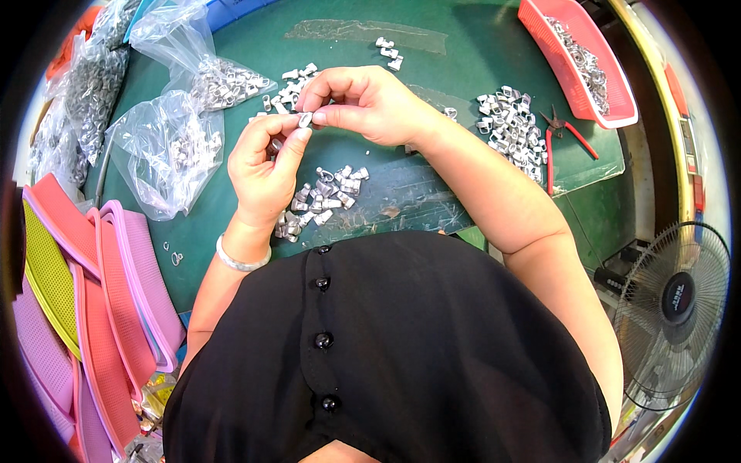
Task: The person repeatedly picks up small metal hardware pieces and rings from a green work surface, joins them by hand, and places the assembled units back on the table. The process is continuous and repetitive, with no tools used.
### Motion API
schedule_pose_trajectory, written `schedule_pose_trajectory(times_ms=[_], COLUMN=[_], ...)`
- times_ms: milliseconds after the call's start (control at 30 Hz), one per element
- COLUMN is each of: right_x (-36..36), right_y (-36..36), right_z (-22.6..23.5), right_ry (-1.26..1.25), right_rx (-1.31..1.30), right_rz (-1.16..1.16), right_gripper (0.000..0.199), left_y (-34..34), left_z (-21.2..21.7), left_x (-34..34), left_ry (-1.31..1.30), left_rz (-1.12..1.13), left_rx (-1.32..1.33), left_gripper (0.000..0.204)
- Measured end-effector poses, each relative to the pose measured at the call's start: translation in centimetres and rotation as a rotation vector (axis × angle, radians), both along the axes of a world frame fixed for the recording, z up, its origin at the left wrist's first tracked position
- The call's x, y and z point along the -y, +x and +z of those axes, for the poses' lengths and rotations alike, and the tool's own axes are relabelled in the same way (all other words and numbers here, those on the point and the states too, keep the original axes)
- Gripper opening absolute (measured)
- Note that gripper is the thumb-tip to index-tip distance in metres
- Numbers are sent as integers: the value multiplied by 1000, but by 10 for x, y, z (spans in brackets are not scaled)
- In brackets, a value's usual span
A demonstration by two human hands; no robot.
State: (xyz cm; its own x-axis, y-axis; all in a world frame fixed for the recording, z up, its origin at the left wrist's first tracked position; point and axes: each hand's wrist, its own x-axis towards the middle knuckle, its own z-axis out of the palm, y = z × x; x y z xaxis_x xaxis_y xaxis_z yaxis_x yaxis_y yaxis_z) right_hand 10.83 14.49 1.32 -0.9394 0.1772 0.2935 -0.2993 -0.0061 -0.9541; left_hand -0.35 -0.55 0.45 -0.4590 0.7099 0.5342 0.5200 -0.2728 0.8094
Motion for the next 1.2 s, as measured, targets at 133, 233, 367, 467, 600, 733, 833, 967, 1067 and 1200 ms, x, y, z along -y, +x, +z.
schedule_pose_trajectory(times_ms=[133,233,367,467,600,733,833,967,1067,1200], right_x=[0,1,1,2,2,3,5,6,6,6], right_y=[0,0,0,0,1,1,2,3,3,3], right_z=[-1,-2,-2,-1,0,-2,-3,-2,-2,-1], right_ry=[30,17,68,112,186,152,114,115,140,161], right_rx=[-35,-37,-44,-42,-38,8,58,91,104,103], right_rz=[-12,-25,-35,-50,-79,-87,-98,-114,-125,-129], right_gripper=[9,9,10,11,11,10,10,9,10,10], left_y=[0,0,0,-1,-2,-3,-3,-2,-2,-1], left_z=[0,-2,-6,-6,-8,-9,-9,-9,-8,-9], left_x=[0,0,0,-1,-1,-2,-2,-2,-3,-2], left_ry=[-4,-1,13,0,3,7,0,-4,3,1], left_rz=[-5,4,-12,10,3,-3,-7,-21,-46,-58], left_rx=[24,42,58,94,90,92,86,100,112,165], left_gripper=[12,12,16,14,15,16,16,16,17,18])
